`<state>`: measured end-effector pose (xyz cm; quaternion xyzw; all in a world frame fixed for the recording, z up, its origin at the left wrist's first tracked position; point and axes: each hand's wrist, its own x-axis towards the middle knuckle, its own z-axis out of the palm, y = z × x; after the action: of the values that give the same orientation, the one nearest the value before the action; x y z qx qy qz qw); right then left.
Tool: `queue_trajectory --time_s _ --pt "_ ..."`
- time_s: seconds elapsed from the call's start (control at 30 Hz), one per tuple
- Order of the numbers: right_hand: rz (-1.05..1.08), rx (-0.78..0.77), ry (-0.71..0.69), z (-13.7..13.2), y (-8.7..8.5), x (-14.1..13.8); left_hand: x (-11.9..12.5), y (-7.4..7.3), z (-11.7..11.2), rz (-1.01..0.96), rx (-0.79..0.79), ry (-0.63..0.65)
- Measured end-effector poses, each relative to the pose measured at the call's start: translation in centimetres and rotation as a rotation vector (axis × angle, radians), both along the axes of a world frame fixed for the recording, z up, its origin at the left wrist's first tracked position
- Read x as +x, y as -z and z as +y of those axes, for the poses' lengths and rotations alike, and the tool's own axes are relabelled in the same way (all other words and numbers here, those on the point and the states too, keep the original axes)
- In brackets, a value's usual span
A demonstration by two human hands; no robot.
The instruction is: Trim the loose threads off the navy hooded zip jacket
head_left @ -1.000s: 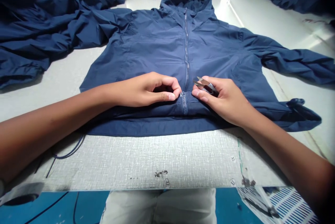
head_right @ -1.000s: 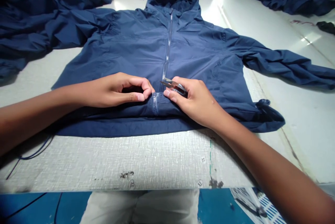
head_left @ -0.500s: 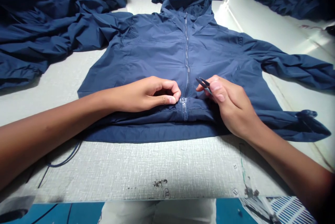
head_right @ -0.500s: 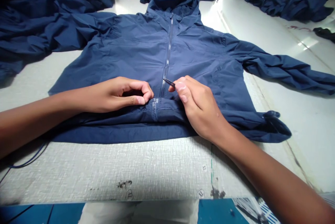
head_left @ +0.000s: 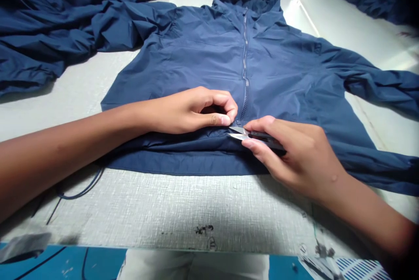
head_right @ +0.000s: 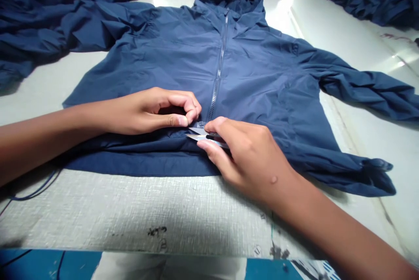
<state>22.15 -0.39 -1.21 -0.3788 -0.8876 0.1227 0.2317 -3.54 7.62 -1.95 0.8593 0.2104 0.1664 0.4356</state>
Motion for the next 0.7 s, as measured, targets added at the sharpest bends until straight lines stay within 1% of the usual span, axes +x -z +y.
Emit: queue_trajectory --time_s 0.13,0.33,0.7 --pt "-0.012 0.001 -0.037 0.13 -0.11 0.10 0.01 -0.01 -0.19 -0.005 -0.023 0.013" --pt "-0.012 -0.054 -0.062 0.40 -0.30 0.26 0.10 0.00 -0.28 -0.008 -0.026 0.005" --pt "-0.020 -0.049 -0.136 0.69 -0.15 0.71 0.30 -0.08 -0.56 0.010 -0.025 -0.012"
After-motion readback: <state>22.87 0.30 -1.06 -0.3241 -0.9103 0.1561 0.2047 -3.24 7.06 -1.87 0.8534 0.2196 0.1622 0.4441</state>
